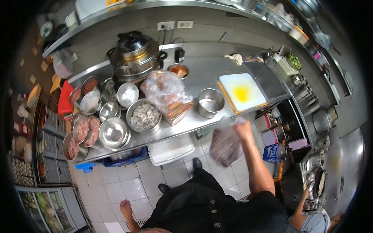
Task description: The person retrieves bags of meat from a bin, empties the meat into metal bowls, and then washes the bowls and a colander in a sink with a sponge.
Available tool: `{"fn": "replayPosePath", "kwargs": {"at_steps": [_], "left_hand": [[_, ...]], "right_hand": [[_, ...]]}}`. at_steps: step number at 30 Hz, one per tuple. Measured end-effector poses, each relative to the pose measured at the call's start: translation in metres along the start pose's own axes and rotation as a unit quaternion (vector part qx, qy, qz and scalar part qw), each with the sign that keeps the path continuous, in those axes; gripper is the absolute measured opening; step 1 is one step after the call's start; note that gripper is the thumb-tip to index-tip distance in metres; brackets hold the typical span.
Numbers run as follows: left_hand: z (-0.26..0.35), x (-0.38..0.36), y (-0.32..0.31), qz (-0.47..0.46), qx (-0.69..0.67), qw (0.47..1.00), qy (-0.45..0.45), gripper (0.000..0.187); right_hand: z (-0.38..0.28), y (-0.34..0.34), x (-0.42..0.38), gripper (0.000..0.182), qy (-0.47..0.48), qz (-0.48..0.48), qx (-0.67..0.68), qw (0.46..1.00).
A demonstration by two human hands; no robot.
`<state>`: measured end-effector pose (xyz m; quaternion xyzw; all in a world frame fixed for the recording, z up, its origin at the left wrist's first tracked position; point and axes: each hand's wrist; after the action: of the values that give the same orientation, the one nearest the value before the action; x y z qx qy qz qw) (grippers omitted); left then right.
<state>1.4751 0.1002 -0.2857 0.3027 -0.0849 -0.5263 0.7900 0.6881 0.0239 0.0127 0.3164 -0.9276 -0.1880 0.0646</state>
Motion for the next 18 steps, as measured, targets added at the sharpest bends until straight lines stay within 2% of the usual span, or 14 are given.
{"fn": "replayPosePath", "kwargs": {"at_steps": [2,3,5,6,7,8,11,12,14,15,16,17,18], "left_hand": [[0.064,0.014,-0.036,0.005,0.005,0.999,-0.044,0.019],[0.107,0.016,-0.055,0.000,-0.005,0.998,-0.057,0.019],[0.196,0.010,-0.109,0.003,-0.028,0.996,-0.083,0.020],[0.235,0.001,-0.137,0.010,-0.038,0.995,-0.096,0.020],[0.272,-0.009,-0.172,-0.013,-0.089,0.988,-0.125,0.022],[0.310,-0.023,-0.207,-0.034,-0.140,0.977,-0.155,0.023],[0.445,-0.076,-0.298,-0.158,-0.100,0.969,-0.162,0.027],[0.483,-0.096,-0.320,-0.190,-0.100,0.960,-0.177,0.028],[0.537,-0.121,-0.362,-0.227,-0.061,0.949,-0.210,0.030],[0.560,-0.131,-0.379,-0.229,-0.044,0.939,-0.252,0.033],[0.577,-0.138,-0.393,-0.230,-0.029,0.927,-0.294,0.037],[0.586,-0.141,-0.410,-0.225,-0.024,0.930,-0.290,0.037],[0.588,-0.143,-0.426,-0.159,0.013,0.928,-0.337,0.048]], "right_hand": [[-0.024,0.031,0.059,0.007,0.026,0.067,0.026,0.997],[-0.031,0.043,0.086,0.007,0.027,0.067,0.026,0.997],[-0.046,0.063,0.135,0.007,0.052,0.105,-0.032,0.993],[-0.061,0.071,0.143,0.010,0.011,0.114,-0.027,0.993],[-0.056,0.078,0.164,0.011,0.026,0.119,-0.004,0.992],[-0.050,0.083,0.187,0.011,0.041,0.124,0.022,0.991],[-0.015,0.091,0.257,0.013,-0.010,0.145,0.013,0.989],[0.023,0.084,0.289,0.013,-0.020,0.141,0.016,0.990],[0.106,0.060,0.351,0.012,0.017,0.139,-0.023,0.990],[0.113,0.057,0.355,0.012,0.008,0.132,-0.022,0.991],[0.113,0.050,0.357,0.016,0.054,0.122,-0.037,0.990],[0.111,0.045,0.360,0.021,0.103,0.113,-0.051,0.987],[0.110,0.047,0.358,0.021,0.101,0.106,-0.050,0.988]]}}
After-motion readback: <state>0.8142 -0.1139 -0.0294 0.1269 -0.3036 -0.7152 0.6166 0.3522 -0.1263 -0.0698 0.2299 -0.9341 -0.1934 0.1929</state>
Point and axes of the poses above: each hand's wrist, its own x-axis towards the middle knuckle, its own y-axis out of the back of the hand, z = x × y, and after that the axes turned 8 degrees about z, right-handed
